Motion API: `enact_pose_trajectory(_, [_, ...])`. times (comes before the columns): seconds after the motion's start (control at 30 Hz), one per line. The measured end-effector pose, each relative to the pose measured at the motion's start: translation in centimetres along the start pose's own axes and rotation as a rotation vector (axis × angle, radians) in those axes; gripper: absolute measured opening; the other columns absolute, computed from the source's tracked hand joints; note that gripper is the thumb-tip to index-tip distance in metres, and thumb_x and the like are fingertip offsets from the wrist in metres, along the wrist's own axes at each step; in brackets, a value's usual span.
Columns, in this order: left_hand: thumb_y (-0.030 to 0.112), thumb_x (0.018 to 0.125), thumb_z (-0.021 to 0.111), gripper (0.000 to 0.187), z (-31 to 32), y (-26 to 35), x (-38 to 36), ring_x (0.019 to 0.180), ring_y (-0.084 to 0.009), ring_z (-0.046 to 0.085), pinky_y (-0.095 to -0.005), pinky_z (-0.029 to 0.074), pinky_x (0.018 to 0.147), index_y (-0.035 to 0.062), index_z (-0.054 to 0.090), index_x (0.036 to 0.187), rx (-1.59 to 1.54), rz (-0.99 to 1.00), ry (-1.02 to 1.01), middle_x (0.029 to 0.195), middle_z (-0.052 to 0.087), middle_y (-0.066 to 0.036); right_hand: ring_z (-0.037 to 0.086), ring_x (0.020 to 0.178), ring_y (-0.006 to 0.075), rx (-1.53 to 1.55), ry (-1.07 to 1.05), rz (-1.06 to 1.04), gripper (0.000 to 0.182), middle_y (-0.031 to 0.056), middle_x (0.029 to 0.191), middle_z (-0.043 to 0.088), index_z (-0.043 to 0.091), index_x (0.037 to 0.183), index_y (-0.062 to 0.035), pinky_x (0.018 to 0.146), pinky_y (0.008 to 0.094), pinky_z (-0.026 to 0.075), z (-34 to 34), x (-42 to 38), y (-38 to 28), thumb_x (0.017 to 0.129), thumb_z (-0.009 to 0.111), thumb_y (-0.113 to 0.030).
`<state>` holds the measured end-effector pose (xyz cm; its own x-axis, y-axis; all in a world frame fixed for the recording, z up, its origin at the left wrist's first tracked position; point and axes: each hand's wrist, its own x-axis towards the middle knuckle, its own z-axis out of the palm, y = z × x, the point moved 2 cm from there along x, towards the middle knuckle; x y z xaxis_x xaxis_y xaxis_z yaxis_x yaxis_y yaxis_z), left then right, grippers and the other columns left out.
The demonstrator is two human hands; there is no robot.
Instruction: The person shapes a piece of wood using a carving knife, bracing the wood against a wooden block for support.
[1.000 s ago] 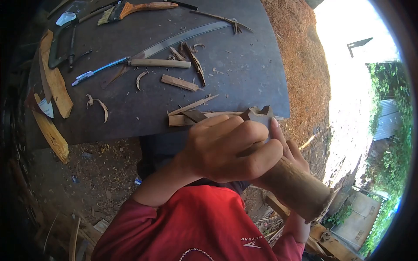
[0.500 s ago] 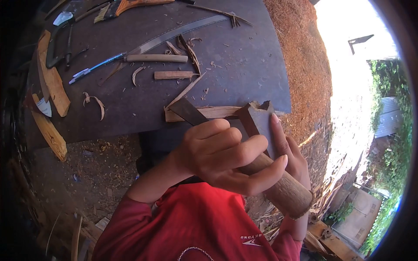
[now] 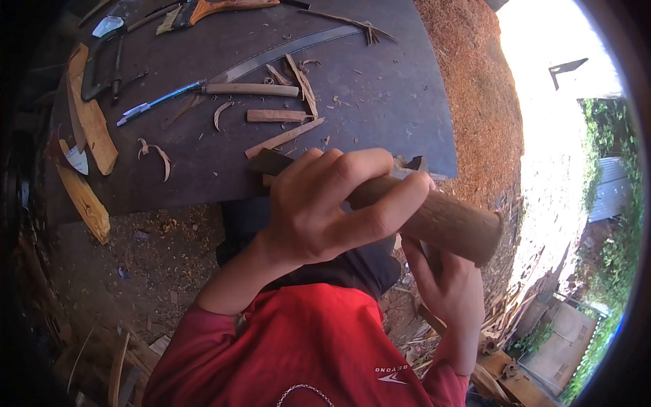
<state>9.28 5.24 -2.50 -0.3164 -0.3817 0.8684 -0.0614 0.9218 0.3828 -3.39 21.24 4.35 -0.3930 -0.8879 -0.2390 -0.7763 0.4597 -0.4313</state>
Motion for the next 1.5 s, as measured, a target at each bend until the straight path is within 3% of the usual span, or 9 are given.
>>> enact_pose_trajectory(0.27, [0.029,0.094,0.070,0.035,0.2,3.1,0.9,0.067,-0.0050,0.055,-0.0246,0.045,0.060,0.0322,0.072,0.129,-0.069,-0.078,0.073,0.094,0.064,0.006,0.053,0.140,0.0407,-0.238,0.051,-0.040,0.058,0.0239,0.147,0.057,0.050,0.150,0.0007,0.116,0.0471,0.040,0.7,-1.3,2.3,0.101,0.057,-0.028])
enact_pose_trajectory(0.5, [0.021,0.094,0.068,0.042,1.9,4.0,1.9,0.083,-0.0148,0.056,-0.0310,0.042,0.066,0.0162,0.065,0.135,-0.167,-0.172,0.056,0.106,0.061,-0.006,0.049,0.145,0.0354,0.018,-0.097,0.101,0.065,0.0247,0.149,0.056,0.052,0.148,0.0030,0.117,0.0468,0.037,0.2,-0.9,2.3,0.093,0.064,-0.030])
enact_pose_trajectory(0.63, [0.021,0.089,0.070,0.051,2.0,3.4,2.1,0.084,-0.0184,0.054,-0.0326,0.042,0.066,0.0129,0.062,0.138,-0.111,-0.184,0.021,0.103,0.056,-0.008,0.067,0.106,0.0448,0.000,0.043,-0.070,0.038,0.0267,0.115,0.066,0.064,0.123,0.0048,0.092,0.0486,0.051,0.4,-0.3,0.8,0.090,0.067,-0.014])
enact_pose_trajectory(0.83, [0.020,0.088,0.071,0.051,2.4,3.4,2.2,0.086,-0.0196,0.054,-0.0326,0.043,0.067,0.0097,0.062,0.137,-0.095,-0.186,-0.005,0.102,0.055,-0.008,0.067,0.103,0.0442,0.064,-0.010,0.004,0.038,0.0259,0.114,0.066,0.064,0.124,0.0035,0.090,0.0480,0.052,0.4,-0.3,1.6,0.091,0.067,-0.015])
enact_pose_trajectory(1.07, [0.018,0.090,0.074,0.027,2.3,7.5,2.1,0.070,-0.0100,0.055,-0.0239,0.042,0.055,0.0080,0.064,0.113,-0.230,-0.025,0.003,0.090,0.057,0.000,0.061,0.110,0.0215,-0.053,0.425,0.181,0.056,0.0132,0.129,0.062,0.049,0.151,-0.0043,0.094,0.0421,0.049,3.7,-1.8,4.9,0.099,0.063,-0.023])
enact_pose_trajectory(1.13, [0.015,0.089,0.074,0.015,0.7,9.8,0.3,0.067,-0.0073,0.053,-0.0233,0.039,0.053,0.0092,0.063,0.097,-0.324,0.060,-0.107,0.083,0.053,0.002,0.055,0.108,0.0138,0.677,0.412,0.386,0.066,0.0130,0.133,0.058,0.033,0.161,-0.0058,0.092,0.0319,0.046,2.4,-0.6,-0.3,0.103,0.058,-0.022])
enact_pose_trajectory(1.17, [0.015,0.090,0.074,0.013,0.1,10.2,-0.5,0.065,-0.0071,0.053,-0.0233,0.038,0.052,0.0096,0.063,0.094,-0.321,0.055,-0.192,0.081,0.052,0.002,0.056,0.108,0.0147,0.812,0.512,0.184,0.066,0.0142,0.132,0.058,0.031,0.161,-0.0034,0.090,0.0309,0.046,3.7,-0.9,3.6,0.103,0.056,-0.021])
enact_pose_trajectory(1.3, [0.016,0.089,0.079,0.016,-3.6,7.5,-2.0,0.056,-0.0065,0.050,-0.0237,0.036,0.048,0.0111,0.065,0.083,-0.221,-0.015,-0.515,0.079,0.052,0.004,0.058,0.113,0.0184,0.809,0.514,0.289,0.066,0.0152,0.133,0.059,0.031,0.160,0.0000,0.096,0.0329,0.046,3.1,-1.9,5.9,0.102,0.057,-0.020])
enact_pose_trajectory(1.5, [0.006,0.076,0.092,0.031,-8.4,1.8,-0.8,0.077,-0.0209,0.070,-0.0342,0.059,0.065,0.0052,0.075,0.102,0.221,-0.267,-0.476,0.095,0.066,-0.007,0.058,0.128,0.0239,0.802,0.510,0.296,0.068,0.0187,0.141,0.057,0.031,0.160,0.0006,0.109,0.0390,0.044,4.3,-2.2,8.2,0.101,0.060,-0.019])
